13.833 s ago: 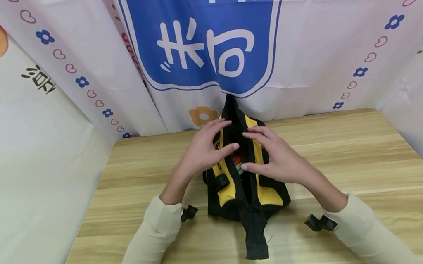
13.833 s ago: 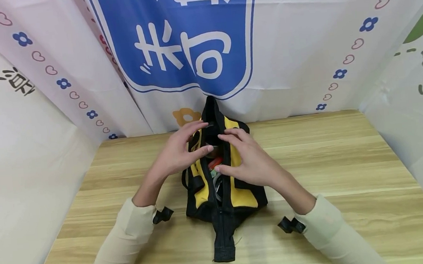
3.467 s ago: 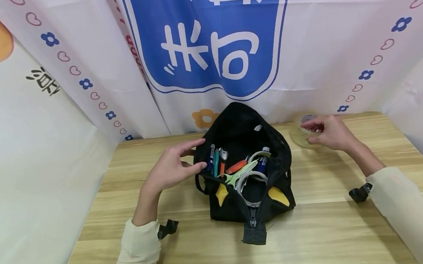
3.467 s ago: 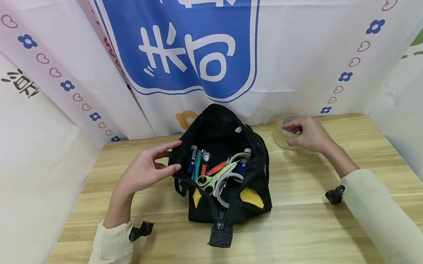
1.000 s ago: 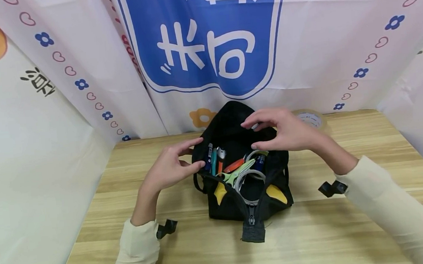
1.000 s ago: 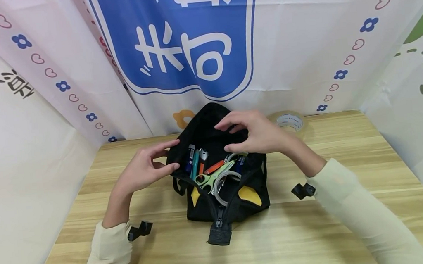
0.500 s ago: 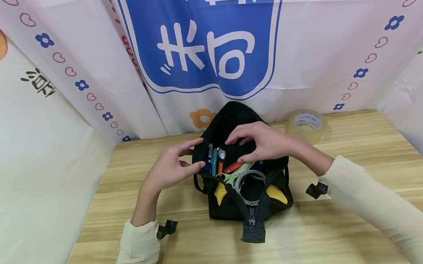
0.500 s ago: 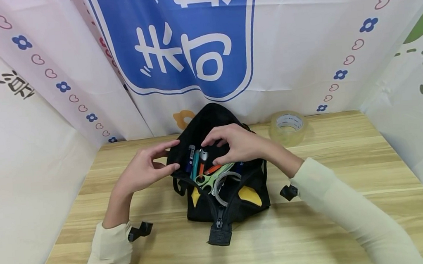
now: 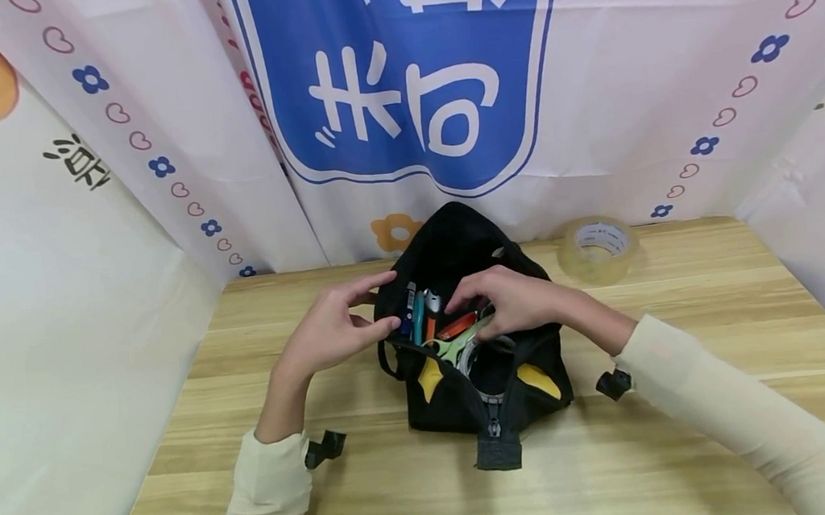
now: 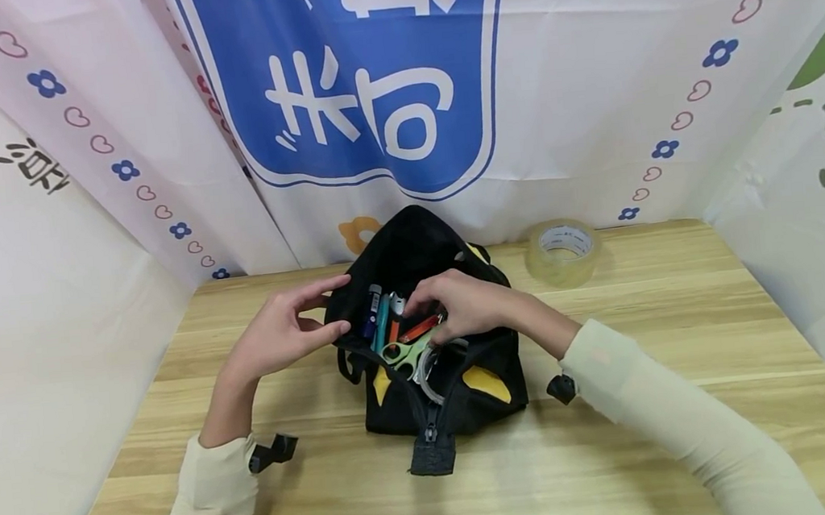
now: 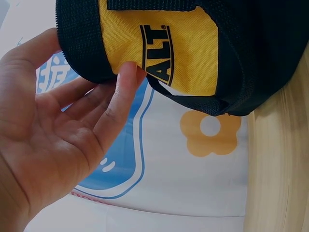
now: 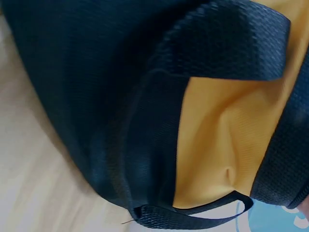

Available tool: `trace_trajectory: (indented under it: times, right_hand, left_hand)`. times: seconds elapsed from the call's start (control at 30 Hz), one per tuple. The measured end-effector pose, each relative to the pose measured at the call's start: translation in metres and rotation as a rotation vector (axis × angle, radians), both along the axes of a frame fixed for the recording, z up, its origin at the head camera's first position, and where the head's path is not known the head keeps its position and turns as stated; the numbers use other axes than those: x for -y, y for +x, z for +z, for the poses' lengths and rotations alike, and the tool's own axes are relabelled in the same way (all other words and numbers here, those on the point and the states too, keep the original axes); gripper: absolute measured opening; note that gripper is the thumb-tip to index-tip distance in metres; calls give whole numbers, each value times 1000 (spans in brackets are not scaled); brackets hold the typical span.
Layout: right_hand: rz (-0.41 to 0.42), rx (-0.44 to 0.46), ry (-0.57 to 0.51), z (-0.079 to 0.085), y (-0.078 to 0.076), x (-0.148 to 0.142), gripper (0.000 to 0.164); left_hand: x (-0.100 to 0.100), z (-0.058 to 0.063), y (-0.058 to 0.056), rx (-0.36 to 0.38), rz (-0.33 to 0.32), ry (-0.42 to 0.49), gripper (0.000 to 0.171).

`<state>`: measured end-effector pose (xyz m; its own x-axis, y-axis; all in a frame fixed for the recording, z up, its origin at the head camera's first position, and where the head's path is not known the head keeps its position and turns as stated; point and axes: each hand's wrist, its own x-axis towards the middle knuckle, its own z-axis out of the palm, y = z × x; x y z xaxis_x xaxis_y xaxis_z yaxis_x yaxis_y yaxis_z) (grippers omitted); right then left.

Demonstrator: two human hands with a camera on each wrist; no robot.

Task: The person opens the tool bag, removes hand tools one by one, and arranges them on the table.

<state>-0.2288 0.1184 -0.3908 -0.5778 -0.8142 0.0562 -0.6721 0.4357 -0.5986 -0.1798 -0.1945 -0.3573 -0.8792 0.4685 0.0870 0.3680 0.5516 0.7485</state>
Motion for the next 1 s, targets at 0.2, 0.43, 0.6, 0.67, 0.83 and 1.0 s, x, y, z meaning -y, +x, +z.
trace_trajectory:
  times: [0.2, 0.43, 0.6, 0.67, 0.83, 1.0]
  right_hand:
    - [8, 8, 44, -7, 0, 2, 44]
    - [28, -31, 71, -11, 1, 4, 39]
    - [43, 22, 78, -13, 1, 6, 36]
    - [47, 42, 77, -14, 1, 6, 34]
    - [67, 11, 72, -12, 2, 5, 27]
    - [48, -41, 19, -9, 1, 1, 21]
  left_hand:
    - [1, 1, 1, -13, -1, -7, 64]
    - [2, 1, 1, -27, -5, -14, 64]
    - [2, 2, 1, -24, -9, -7, 64]
    - [1, 2, 1, -23, -10, -4, 64]
    - [1, 2, 1, -19, -11, -1, 64]
    - [1, 1, 1, -19, -11, 3, 64]
